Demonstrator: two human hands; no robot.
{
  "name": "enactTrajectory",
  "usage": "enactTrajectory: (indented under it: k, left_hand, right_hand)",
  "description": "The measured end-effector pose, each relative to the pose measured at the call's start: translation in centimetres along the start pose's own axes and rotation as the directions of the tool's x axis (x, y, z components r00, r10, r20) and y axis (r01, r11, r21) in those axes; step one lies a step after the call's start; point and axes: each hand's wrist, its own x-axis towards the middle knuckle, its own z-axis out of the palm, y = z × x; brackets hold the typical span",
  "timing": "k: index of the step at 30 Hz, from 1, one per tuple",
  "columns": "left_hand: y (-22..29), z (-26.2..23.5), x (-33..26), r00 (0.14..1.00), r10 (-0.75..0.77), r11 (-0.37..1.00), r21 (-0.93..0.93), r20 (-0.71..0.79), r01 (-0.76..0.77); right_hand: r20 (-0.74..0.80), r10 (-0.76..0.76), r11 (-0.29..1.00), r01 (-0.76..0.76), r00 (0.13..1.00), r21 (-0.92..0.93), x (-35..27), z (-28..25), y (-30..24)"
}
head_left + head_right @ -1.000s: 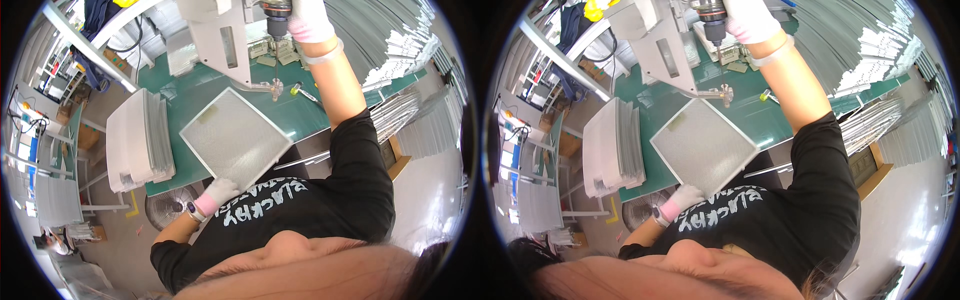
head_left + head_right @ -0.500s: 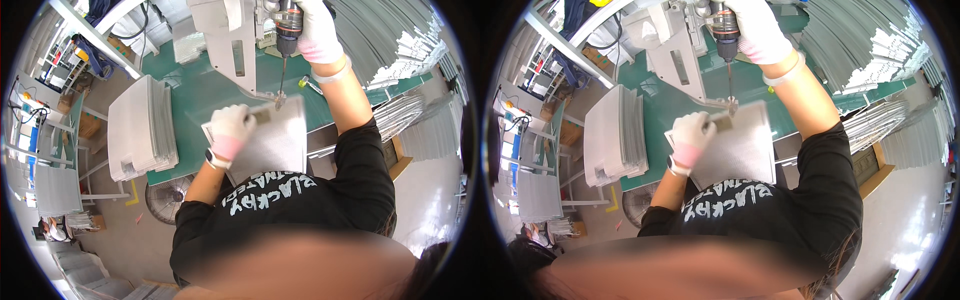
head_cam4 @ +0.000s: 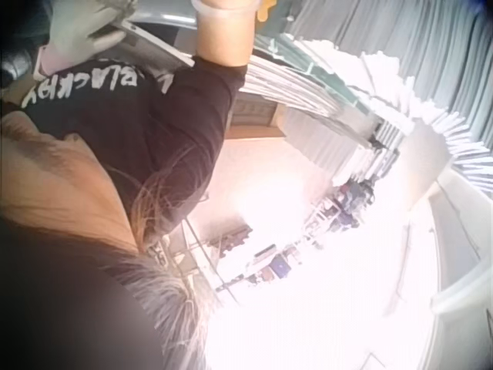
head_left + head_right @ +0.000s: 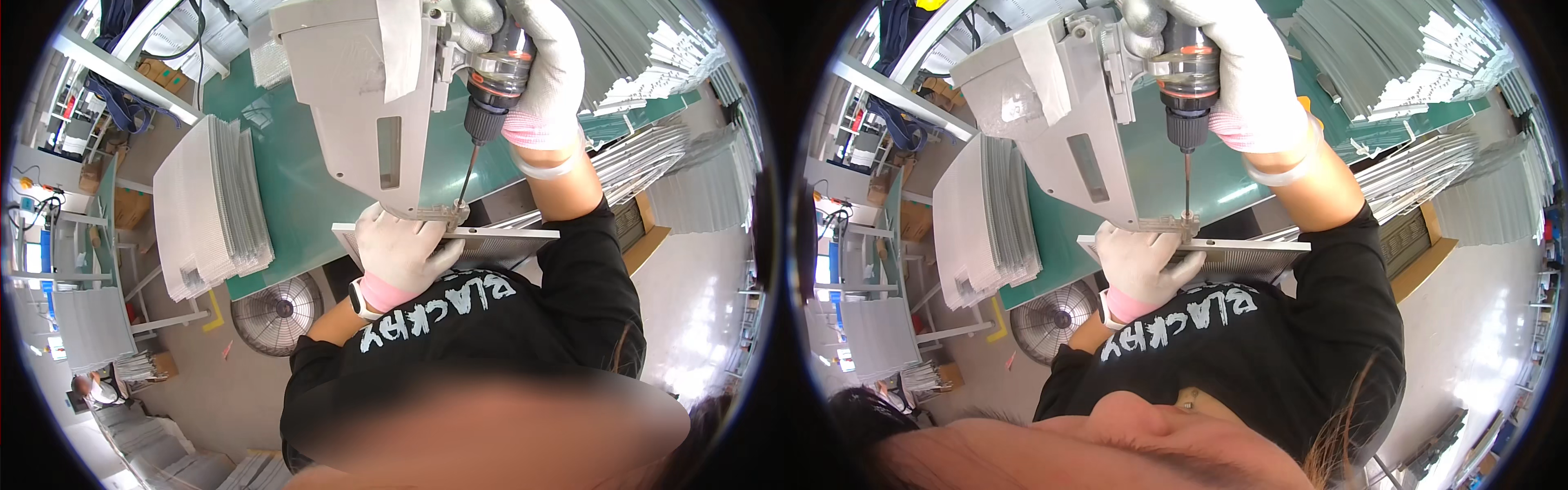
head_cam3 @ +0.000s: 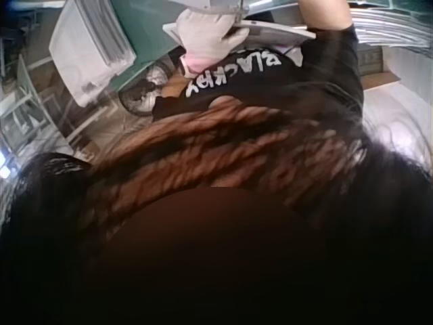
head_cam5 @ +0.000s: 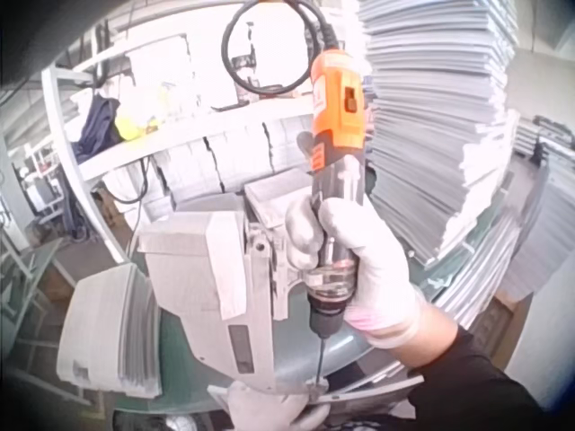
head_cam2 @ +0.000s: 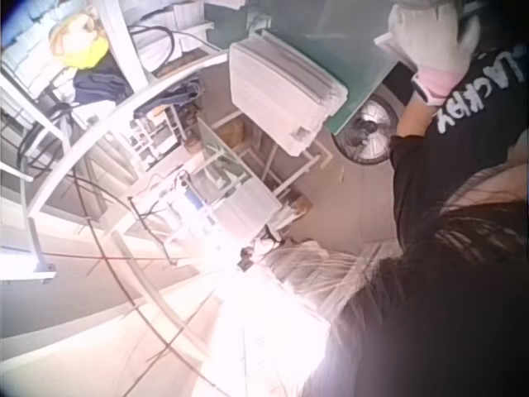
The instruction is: Assemble air filters by placing mesh into frames and securing them using manual and power tools.
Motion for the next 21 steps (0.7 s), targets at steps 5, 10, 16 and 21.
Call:
enactTrajectory:
  k: [5,10,16,21]
  left_hand:
    - [0.2,-0.2,0.2,0.999,0.026,0.999,-0.019,-0.02,-0.026]
    - [-0.7,0.8,-1.1,1.0,0.003,0.988,-0.158,0.02,0.0]
    - [0.0,1.7,-1.5,1.0,0.015,0.992,-0.129,-0.009,-0.016]
    - [0.2,2.1,-2.2,1.0,-0.007,0.991,-0.137,-0.006,0.006]
  right_hand:
    - [0.065,0.032,0.999,-0.033,0.997,0.01,0.0,-0.4,0.3]
    - [0.266,0.054,0.993,-0.08,0.962,0.087,-2.5,-1.3,2.1]
    - [0.177,0.042,0.979,-0.077,0.983,0.191,-4.0,-1.8,3.1]
    - [0.285,0.003,0.976,-0.065,0.959,0.207,-3.8,-2.9,3.9]
